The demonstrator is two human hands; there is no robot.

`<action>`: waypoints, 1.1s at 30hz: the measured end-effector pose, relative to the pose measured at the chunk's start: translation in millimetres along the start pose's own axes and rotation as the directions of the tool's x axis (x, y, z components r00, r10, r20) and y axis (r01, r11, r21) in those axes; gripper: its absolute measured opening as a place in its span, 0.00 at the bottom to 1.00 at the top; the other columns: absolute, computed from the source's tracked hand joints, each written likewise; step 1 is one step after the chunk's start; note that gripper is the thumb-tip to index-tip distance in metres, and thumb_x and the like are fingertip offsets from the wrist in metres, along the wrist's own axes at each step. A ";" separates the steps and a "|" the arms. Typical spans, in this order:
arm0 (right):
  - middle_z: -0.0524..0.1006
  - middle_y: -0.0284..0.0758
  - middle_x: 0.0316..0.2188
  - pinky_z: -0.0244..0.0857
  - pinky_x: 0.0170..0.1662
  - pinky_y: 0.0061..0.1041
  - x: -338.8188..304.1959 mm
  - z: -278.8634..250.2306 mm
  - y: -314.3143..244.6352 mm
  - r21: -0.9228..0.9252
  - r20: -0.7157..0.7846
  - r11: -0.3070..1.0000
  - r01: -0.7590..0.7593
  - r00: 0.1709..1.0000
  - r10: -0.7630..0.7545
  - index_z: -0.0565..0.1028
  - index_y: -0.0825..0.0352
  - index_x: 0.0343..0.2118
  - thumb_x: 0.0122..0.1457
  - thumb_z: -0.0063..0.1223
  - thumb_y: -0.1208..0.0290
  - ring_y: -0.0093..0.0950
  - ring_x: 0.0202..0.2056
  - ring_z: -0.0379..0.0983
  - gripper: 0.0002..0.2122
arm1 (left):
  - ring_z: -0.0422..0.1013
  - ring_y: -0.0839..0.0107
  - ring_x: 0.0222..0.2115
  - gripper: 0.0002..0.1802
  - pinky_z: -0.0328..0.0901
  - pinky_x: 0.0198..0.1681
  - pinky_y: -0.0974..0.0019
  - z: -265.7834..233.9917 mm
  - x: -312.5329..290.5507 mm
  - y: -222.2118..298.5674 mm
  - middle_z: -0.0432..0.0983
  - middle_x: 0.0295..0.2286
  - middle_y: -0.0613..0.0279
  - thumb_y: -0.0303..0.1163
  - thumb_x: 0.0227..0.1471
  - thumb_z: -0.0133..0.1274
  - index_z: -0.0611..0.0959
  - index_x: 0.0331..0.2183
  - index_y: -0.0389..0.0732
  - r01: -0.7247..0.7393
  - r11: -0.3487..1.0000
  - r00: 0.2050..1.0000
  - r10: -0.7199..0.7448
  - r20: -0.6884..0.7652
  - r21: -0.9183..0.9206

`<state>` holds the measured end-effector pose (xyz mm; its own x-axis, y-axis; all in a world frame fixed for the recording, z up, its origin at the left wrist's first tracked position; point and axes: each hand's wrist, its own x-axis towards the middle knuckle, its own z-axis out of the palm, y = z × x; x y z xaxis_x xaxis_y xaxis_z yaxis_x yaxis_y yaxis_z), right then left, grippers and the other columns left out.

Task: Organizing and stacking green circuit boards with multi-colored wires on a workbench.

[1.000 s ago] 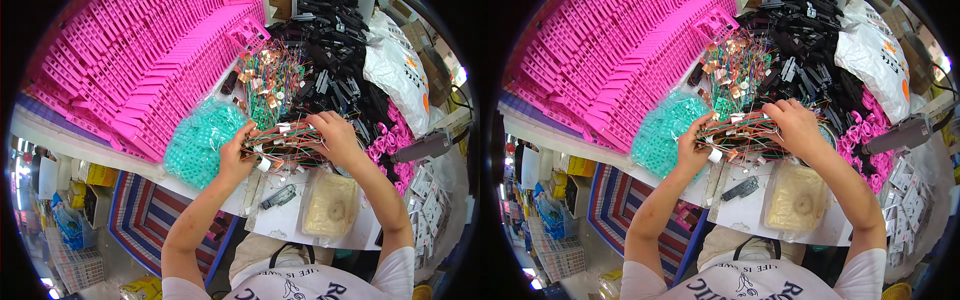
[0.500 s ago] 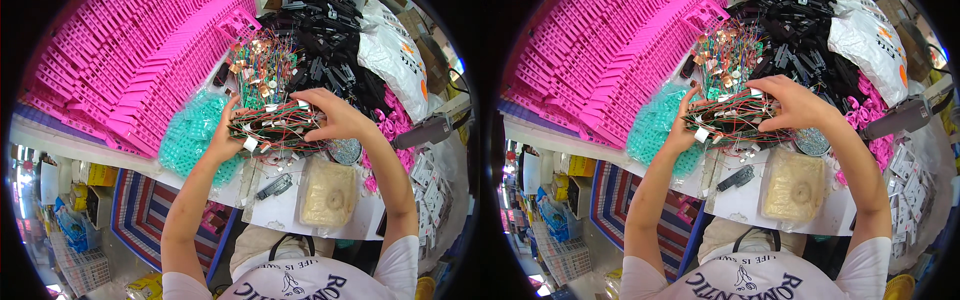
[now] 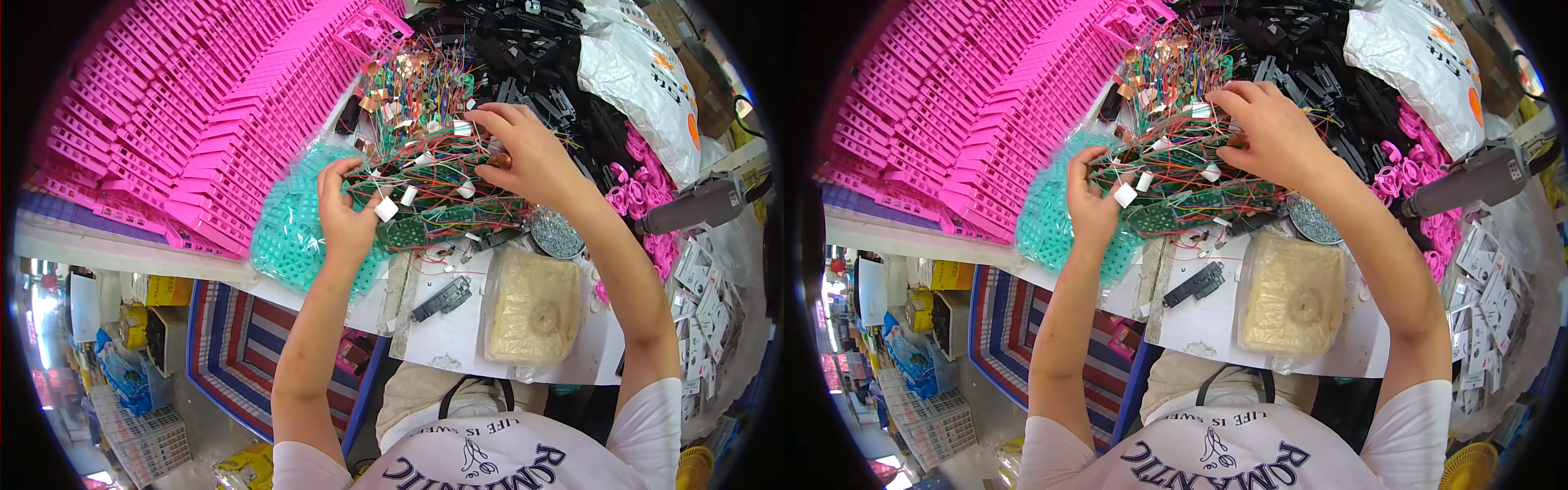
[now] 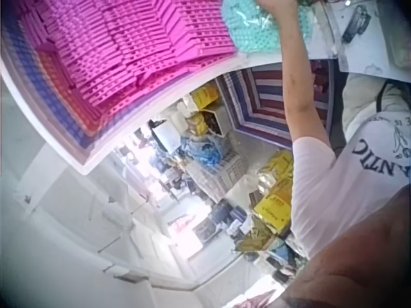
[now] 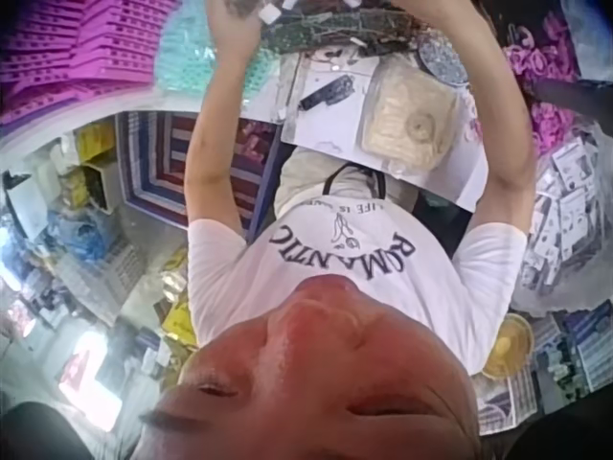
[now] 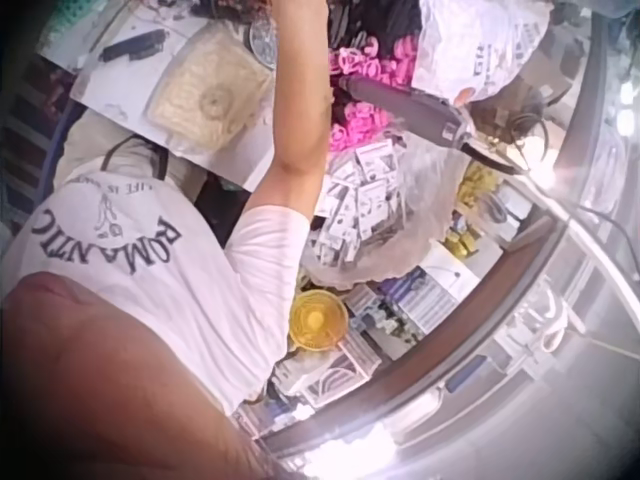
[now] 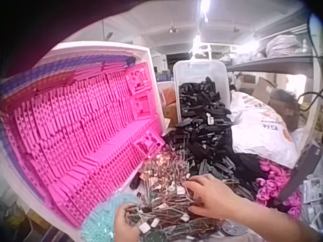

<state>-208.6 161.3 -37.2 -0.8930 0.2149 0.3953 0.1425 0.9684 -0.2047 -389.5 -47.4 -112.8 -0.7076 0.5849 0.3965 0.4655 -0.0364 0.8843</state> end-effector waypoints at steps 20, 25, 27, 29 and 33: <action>0.73 0.34 0.42 0.63 0.49 0.40 -22.4 14.3 -25.8 -0.127 -0.158 0.992 0.027 0.986 -0.047 0.72 0.60 0.46 0.40 0.70 0.63 0.38 0.48 0.66 0.28 | 0.69 0.58 0.41 0.27 0.66 0.45 0.59 -8.5 -20.1 6.8 0.69 0.39 0.55 0.19 0.38 0.65 0.72 0.42 0.36 -0.093 0.979 0.996 0.090 0.023 0.184; 0.72 0.36 0.47 0.61 0.55 0.41 -42.4 -1.7 -25.6 -0.055 -0.091 0.998 0.036 0.995 -0.041 0.72 0.61 0.48 0.41 0.69 0.65 0.41 0.52 0.65 0.28 | 0.71 0.60 0.47 0.22 0.68 0.49 0.59 -56.7 1.0 34.0 0.72 0.41 0.54 0.15 0.40 0.53 0.76 0.42 0.35 0.150 0.989 0.895 -0.129 0.427 -0.016; 0.73 0.36 0.47 0.61 0.55 0.42 -38.2 -1.6 -22.3 -0.036 -0.079 0.998 0.056 0.995 -0.059 0.73 0.61 0.47 0.41 0.69 0.64 0.41 0.51 0.66 0.27 | 0.73 0.63 0.47 0.19 0.68 0.50 0.60 -60.0 28.9 25.0 0.76 0.41 0.55 0.22 0.46 0.52 0.78 0.43 0.34 0.047 0.999 0.908 -0.043 0.416 0.000; 0.73 0.35 0.47 0.61 0.52 0.39 -32.9 -11.8 -24.0 -0.067 -0.019 0.996 0.057 0.998 -0.059 0.73 0.60 0.46 0.45 0.66 0.59 0.40 0.51 0.66 0.24 | 0.74 0.64 0.46 0.17 0.67 0.51 0.62 -44.7 59.7 33.4 0.77 0.40 0.56 0.28 0.50 0.55 0.78 0.44 0.34 -0.066 0.989 0.915 0.009 0.403 0.129; 0.78 0.36 0.34 0.64 0.42 0.33 -8.4 -35.2 -27.2 0.028 0.026 0.997 0.073 0.997 -0.074 0.78 0.63 0.35 0.49 0.62 0.52 0.35 0.39 0.73 0.19 | 0.71 0.70 0.46 0.28 0.65 0.52 0.65 -11.3 102.0 -6.2 0.76 0.48 0.57 0.45 0.61 0.53 0.75 0.55 0.35 0.131 0.964 0.347 -0.264 0.900 0.232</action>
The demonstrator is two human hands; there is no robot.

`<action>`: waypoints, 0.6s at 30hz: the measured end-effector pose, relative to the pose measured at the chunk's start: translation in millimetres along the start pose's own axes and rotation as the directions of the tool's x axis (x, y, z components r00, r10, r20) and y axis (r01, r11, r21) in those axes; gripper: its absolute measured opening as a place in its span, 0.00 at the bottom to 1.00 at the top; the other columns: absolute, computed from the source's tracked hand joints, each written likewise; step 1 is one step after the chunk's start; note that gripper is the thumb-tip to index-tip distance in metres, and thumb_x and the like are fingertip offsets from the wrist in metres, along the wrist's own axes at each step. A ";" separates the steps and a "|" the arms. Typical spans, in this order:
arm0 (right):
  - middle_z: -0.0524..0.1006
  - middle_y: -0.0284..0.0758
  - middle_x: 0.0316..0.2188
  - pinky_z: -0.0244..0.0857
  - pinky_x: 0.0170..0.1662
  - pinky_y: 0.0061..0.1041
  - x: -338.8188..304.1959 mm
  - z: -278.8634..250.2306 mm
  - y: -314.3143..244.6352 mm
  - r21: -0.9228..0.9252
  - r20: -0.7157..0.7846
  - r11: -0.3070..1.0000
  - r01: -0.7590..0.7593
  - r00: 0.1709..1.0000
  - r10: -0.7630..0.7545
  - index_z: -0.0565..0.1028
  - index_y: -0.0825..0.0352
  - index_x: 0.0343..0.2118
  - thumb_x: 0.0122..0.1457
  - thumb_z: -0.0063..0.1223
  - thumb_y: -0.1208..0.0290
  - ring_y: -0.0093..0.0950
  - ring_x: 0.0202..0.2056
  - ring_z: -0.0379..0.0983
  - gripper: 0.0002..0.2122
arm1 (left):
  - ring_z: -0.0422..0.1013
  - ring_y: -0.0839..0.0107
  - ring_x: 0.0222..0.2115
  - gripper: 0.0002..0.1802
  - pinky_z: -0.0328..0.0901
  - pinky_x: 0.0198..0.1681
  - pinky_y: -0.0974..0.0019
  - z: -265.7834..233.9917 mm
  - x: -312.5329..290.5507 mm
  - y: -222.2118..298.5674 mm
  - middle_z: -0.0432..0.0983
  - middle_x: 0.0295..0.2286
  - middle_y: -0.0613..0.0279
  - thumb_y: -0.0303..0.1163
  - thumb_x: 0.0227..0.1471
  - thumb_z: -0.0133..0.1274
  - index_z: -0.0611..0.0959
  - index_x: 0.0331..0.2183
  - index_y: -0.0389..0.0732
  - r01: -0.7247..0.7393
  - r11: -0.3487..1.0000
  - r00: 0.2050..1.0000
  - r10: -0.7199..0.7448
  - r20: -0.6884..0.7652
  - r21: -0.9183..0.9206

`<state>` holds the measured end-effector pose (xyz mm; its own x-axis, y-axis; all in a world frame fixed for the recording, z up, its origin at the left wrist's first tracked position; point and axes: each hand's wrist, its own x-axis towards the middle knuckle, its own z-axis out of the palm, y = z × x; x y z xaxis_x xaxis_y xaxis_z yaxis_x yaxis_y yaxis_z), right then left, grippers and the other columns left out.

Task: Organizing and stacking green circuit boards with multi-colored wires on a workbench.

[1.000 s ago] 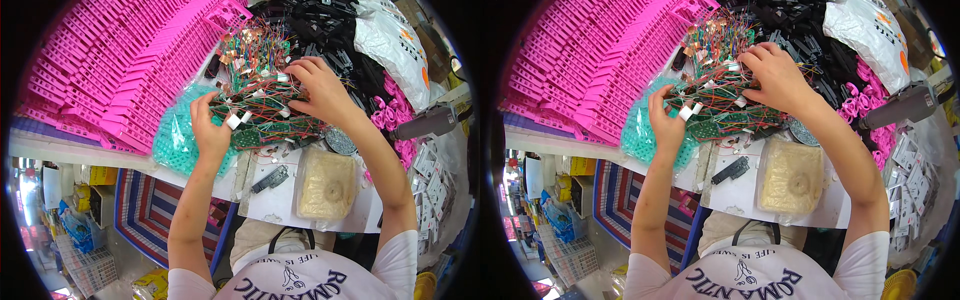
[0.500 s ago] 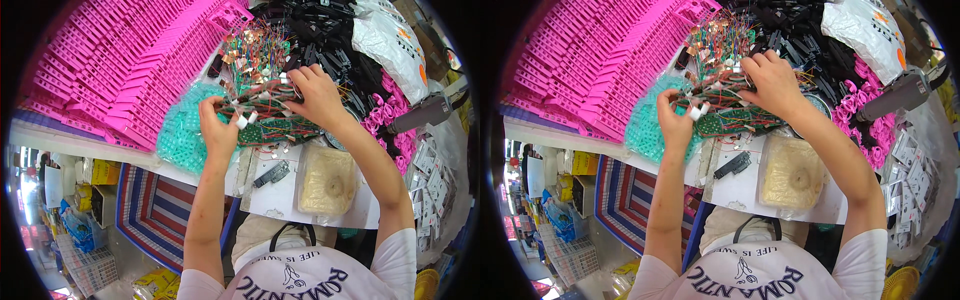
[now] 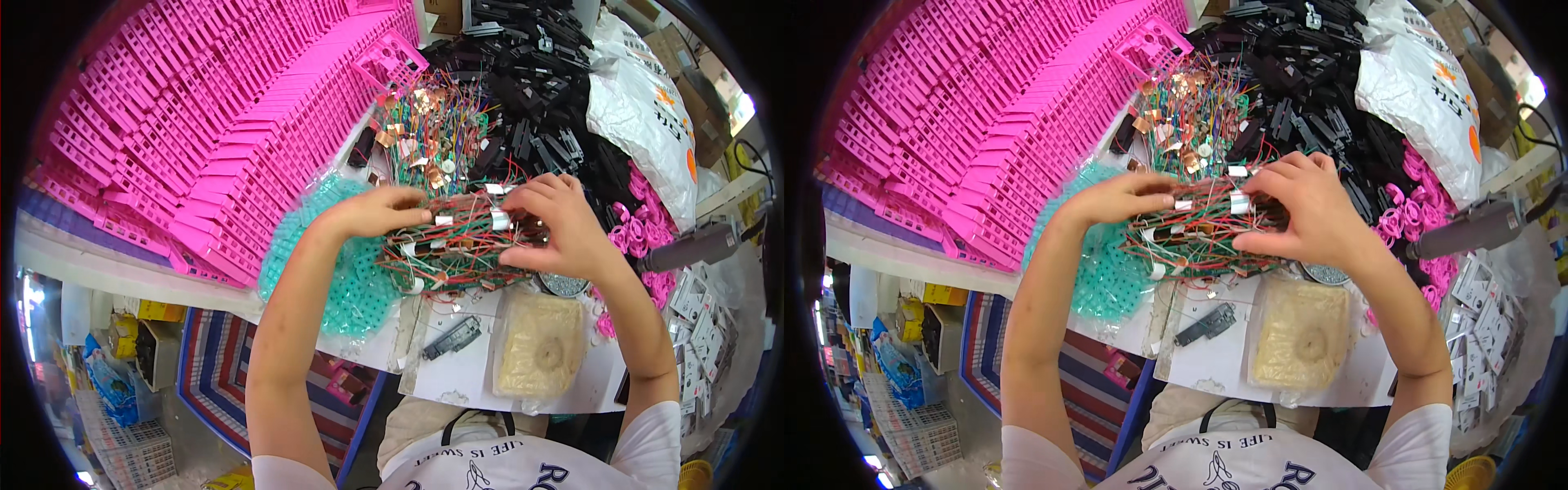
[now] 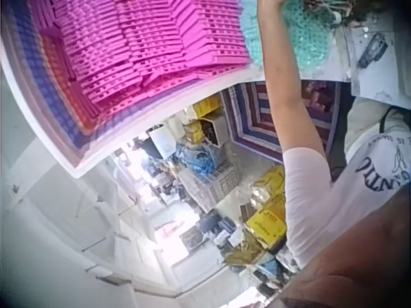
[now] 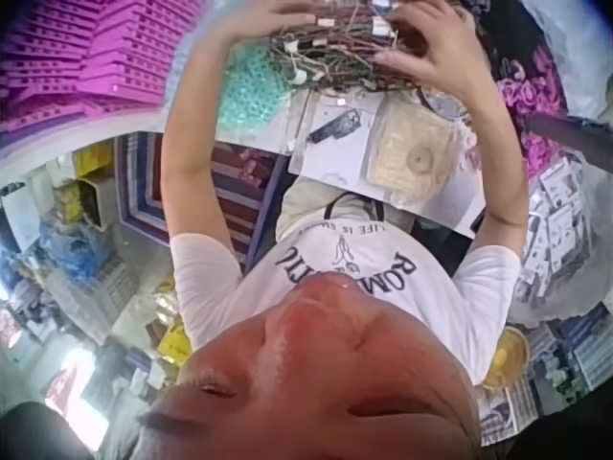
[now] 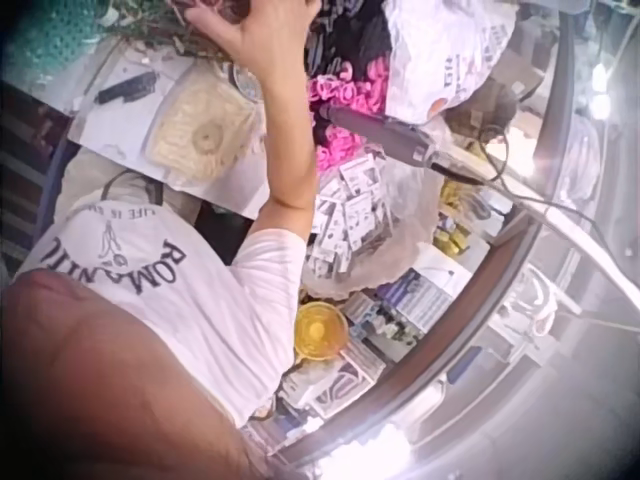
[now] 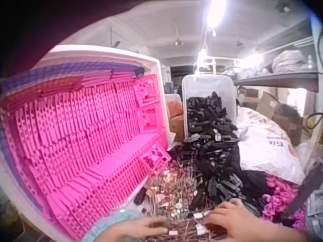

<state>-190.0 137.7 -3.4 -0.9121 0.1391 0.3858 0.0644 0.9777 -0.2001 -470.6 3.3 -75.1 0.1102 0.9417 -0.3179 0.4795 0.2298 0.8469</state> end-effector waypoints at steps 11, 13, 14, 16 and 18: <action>0.79 0.38 0.43 0.67 0.51 0.25 54.6 23.9 81.5 0.441 0.737 0.739 -0.510 0.675 0.026 0.73 0.72 0.51 0.55 0.51 0.76 0.24 0.44 0.74 0.19 | 0.69 0.73 0.49 0.24 0.64 0.53 0.66 -0.5 -11.0 1.8 0.74 0.49 0.58 0.33 0.61 0.50 0.73 0.56 0.34 -0.093 0.989 0.987 0.107 0.122 -0.114; 0.78 0.37 0.44 0.67 0.51 0.25 56.1 25.5 82.7 0.441 0.821 0.714 -0.543 0.566 -0.077 0.72 0.72 0.53 0.53 0.51 0.77 0.23 0.45 0.73 0.22 | 0.68 0.73 0.50 0.25 0.63 0.54 0.66 1.0 -10.4 -3.4 0.73 0.50 0.58 0.33 0.61 0.50 0.72 0.57 0.35 -0.092 0.981 0.984 0.116 0.134 -0.173; 0.79 0.37 0.44 0.67 0.51 0.25 56.9 25.9 80.0 0.450 0.815 0.713 -0.538 0.574 -0.081 0.72 0.72 0.53 0.52 0.52 0.76 0.24 0.44 0.74 0.22 | 0.67 0.73 0.51 0.25 0.63 0.55 0.66 1.5 -10.2 -6.6 0.73 0.51 0.58 0.33 0.61 0.50 0.71 0.58 0.35 -0.078 0.976 0.986 0.106 0.132 -0.202; 0.79 0.38 0.43 0.68 0.50 0.27 55.2 24.0 72.2 0.466 0.802 0.709 -0.529 0.591 -0.086 0.73 0.70 0.52 0.51 0.53 0.74 0.25 0.43 0.74 0.22 | 0.67 0.72 0.52 0.26 0.61 0.57 0.65 2.1 -10.6 -12.3 0.72 0.52 0.58 0.34 0.62 0.49 0.70 0.59 0.36 -0.043 0.969 0.985 0.083 0.154 -0.245; 0.78 0.37 0.44 0.68 0.50 0.26 46.5 22.3 67.4 0.497 0.778 0.676 -0.544 0.625 -0.069 0.73 0.70 0.51 0.50 0.54 0.75 0.25 0.44 0.74 0.22 | 0.66 0.72 0.53 0.27 0.60 0.58 0.65 2.2 -9.7 -13.5 0.71 0.54 0.58 0.36 0.63 0.48 0.69 0.60 0.36 -0.005 0.962 0.976 0.065 0.210 -0.273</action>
<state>-237.1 206.5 -19.1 -0.8894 -0.1033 -0.4454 0.3383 0.5064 -0.7931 -476.2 -9.4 -84.3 0.3212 0.8821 -0.3446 0.2233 0.2831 0.9327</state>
